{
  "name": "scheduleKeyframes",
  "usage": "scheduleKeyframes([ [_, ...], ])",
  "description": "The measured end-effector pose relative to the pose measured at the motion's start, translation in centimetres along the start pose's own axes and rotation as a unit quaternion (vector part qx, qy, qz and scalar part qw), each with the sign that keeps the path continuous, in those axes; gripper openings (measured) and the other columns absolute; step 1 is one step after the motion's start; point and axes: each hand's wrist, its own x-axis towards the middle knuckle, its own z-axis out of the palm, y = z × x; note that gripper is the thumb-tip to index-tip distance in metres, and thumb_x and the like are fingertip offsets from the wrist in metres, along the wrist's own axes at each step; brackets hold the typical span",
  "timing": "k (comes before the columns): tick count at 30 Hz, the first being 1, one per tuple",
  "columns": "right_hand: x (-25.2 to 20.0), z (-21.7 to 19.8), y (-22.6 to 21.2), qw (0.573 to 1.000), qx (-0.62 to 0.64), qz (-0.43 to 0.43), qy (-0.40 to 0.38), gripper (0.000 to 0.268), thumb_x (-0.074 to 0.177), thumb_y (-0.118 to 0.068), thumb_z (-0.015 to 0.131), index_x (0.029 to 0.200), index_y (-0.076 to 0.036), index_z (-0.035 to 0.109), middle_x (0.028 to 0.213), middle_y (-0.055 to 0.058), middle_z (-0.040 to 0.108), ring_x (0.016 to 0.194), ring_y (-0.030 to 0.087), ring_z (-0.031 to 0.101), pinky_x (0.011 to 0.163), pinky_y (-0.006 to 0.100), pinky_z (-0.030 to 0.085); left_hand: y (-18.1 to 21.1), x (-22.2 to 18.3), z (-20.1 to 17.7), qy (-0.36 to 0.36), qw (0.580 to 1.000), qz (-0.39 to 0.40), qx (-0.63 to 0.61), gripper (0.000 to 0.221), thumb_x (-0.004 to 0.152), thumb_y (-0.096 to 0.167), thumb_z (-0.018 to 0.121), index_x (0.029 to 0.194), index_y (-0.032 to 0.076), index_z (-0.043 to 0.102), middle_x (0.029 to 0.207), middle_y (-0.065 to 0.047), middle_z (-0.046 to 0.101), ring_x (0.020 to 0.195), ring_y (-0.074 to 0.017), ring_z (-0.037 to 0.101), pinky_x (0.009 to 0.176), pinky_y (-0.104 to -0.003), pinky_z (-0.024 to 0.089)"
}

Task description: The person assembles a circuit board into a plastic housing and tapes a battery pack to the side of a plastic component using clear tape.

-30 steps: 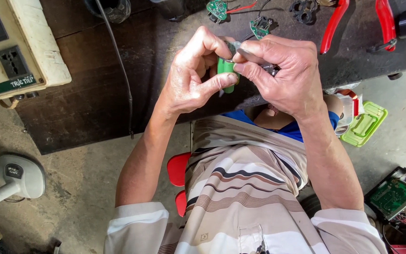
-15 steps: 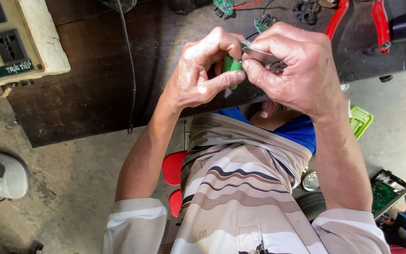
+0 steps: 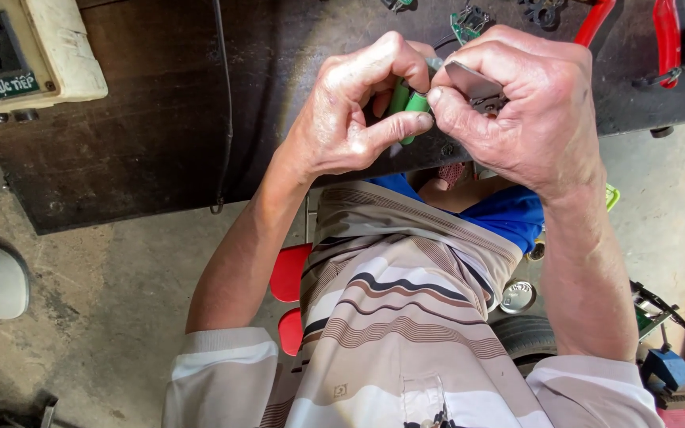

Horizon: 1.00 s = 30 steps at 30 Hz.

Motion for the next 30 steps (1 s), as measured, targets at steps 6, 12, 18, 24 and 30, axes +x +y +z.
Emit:
scheduleKeyframes([
  [6, 0.0, 0.2, -0.4, 0.999, -0.01, 0.03, 0.002, 0.004, 0.101, 0.011, 0.073, 0.098, 0.008, 0.071, 0.094, 0.017, 0.07, 0.084, 0.027, 0.065, 0.074, 0.037, 0.047, 0.0, -0.1, 0.0, 0.004, 1.0, 0.024, 0.017, 0.023, 0.103, 0.025, 0.065, 0.101, 0.007, 0.051, 0.103, -0.006, 0.057, 0.065, -0.0139, 0.033, 0.059, -0.028, 0.033],
  [12, 0.3, -0.3, -0.8, 0.997, 0.004, 0.079, -0.013, 0.007, 0.099, 0.005, 0.073, 0.093, 0.002, 0.07, 0.087, 0.01, 0.065, 0.077, 0.02, 0.056, 0.072, 0.034, 0.044, 0.1, -0.2, 0.1, 0.003, 0.999, 0.017, 0.033, 0.023, 0.1, 0.019, 0.07, 0.101, 0.008, 0.051, 0.099, -0.004, 0.054, 0.063, -0.014, 0.036, 0.059, -0.028, 0.036],
  [18, 0.1, -0.3, -0.5, 0.996, 0.03, 0.085, -0.011, 0.01, 0.105, 0.004, 0.076, 0.096, 0.002, 0.072, 0.089, 0.01, 0.065, 0.076, 0.019, 0.053, 0.07, 0.032, 0.041, 0.1, -0.3, 0.0, 0.006, 1.0, -0.011, 0.023, 0.027, 0.102, 0.028, 0.068, 0.104, 0.008, 0.05, 0.111, -0.006, 0.059, 0.065, -0.0132, 0.036, 0.061, -0.025, 0.037],
  [24, -0.1, -0.2, -0.7, 0.995, 0.054, 0.081, 0.0, 0.008, 0.103, 0.007, 0.077, 0.096, 0.005, 0.073, 0.093, 0.013, 0.068, 0.074, 0.019, 0.054, 0.068, 0.032, 0.041, 0.0, -0.3, 0.3, 0.009, 1.0, -0.019, 0.013, 0.025, 0.101, 0.026, 0.069, 0.103, 0.009, 0.05, 0.103, -0.004, 0.056, 0.066, -0.0117, 0.04, 0.06, -0.025, 0.038],
  [30, -0.3, 0.2, -1.3, 0.998, 0.034, 0.045, 0.027, 0.007, 0.099, 0.01, 0.074, 0.093, 0.007, 0.073, 0.092, 0.018, 0.071, 0.082, 0.025, 0.066, 0.076, 0.036, 0.049, 0.3, -0.4, 0.2, 0.004, 0.999, 0.017, 0.028, 0.022, 0.102, 0.021, 0.066, 0.1, 0.007, 0.05, 0.098, -0.007, 0.057, 0.062, -0.0133, 0.036, 0.059, -0.028, 0.035],
])
